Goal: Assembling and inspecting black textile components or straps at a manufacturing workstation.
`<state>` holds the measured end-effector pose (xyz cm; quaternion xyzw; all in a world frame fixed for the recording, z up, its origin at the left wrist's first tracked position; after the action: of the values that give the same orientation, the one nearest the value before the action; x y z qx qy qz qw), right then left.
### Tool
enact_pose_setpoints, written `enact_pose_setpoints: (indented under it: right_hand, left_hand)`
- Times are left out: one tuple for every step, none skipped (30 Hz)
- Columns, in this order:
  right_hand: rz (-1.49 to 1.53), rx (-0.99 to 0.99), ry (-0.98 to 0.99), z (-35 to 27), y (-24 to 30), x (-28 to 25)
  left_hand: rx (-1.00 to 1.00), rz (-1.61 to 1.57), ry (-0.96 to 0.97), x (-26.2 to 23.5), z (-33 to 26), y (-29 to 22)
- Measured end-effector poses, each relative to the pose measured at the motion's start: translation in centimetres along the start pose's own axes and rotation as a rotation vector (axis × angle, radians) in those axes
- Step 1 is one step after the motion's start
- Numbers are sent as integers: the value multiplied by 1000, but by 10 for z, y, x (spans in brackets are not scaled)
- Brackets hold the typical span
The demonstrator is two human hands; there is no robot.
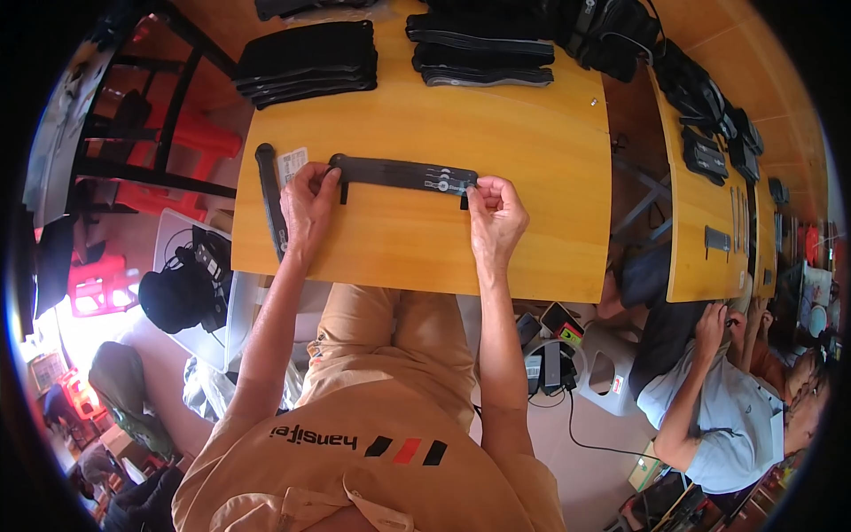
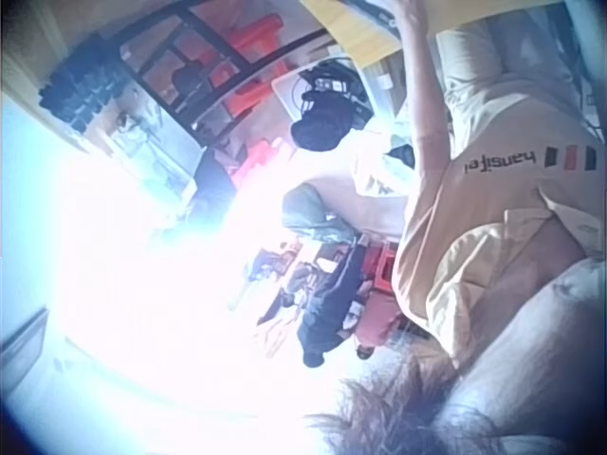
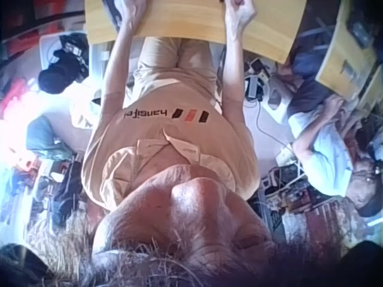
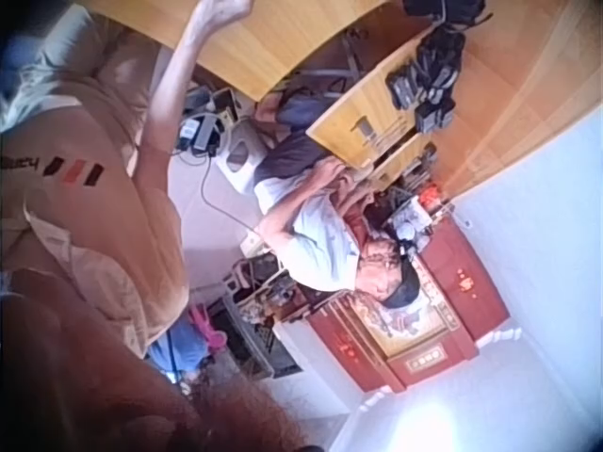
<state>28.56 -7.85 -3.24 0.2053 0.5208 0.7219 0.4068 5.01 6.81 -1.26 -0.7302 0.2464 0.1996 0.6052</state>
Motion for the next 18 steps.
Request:
enact_pose_setpoints:
  right_hand:
    - [-3,-8,-1,0,1,0]
    - [-2,-8,1,0,0,0]
    - [-13,-7,6,0,0,0]
    - [-24,-4,11,0,-1,-1]
    - [-24,-4,11,1,-1,-1]
    - [-17,-1,6,1,-1,-1]
    - [-10,3,2,1,-1,-1]
    - [-10,3,1,1,-2,-1]
    - [-6,-1,0,1,-3,0]
    - [-1,-6,0,1,-3,0]
    - [-2,-6,0,1,-2,0]
    - [-25,-2,2,1,-1,0]
    - [-49,2,3,1,0,0]
    - [-49,3,3,1,0,0]
    - [-62,-2,4,1,-1,0]
    - [-75,-6,4,2,0,0]
    - [-76,-5,4,2,-1,-1]
    - [-72,-3,5,2,-1,-1]
  left_hand:
    - [-1,0,-1,1,1,1]
    - [2,5,-4,1,2,3]
    - [6,10,-6,2,2,3]
    - [5,10,-6,1,2,3]
    - [-4,11,-3,1,1,2]
    - [-13,12,-1,1,1,1]
    - [-14,12,0,0,1,1]
    - [-9,22,-3,0,0,0]
    - [-4,32,-6,0,0,-1]
    - [-4,32,-6,0,0,0]
    - [-9,30,-5,0,1,0]
    - [-14,28,-4,1,1,1]
    - [-14,29,-4,1,1,1]
    - [-13,30,-5,1,1,1]
    - [-11,31,-6,1,2,2]
    - [-12,32,-5,1,1,1]
    - [-7,37,-3,1,1,0]
    - [-3,43,-2,0,1,-1]
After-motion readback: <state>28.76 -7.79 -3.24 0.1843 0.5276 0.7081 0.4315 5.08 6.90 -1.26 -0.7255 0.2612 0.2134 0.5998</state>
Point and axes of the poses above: each hand's wrist, its own z-axis towards the middle knuckle, its own x-axis out of the palm, y = z × x, the point moved 5 cm from there along z, towards the middle knuckle, and after that the axes turned 15 degrees about -x, right-handed, at the moved point
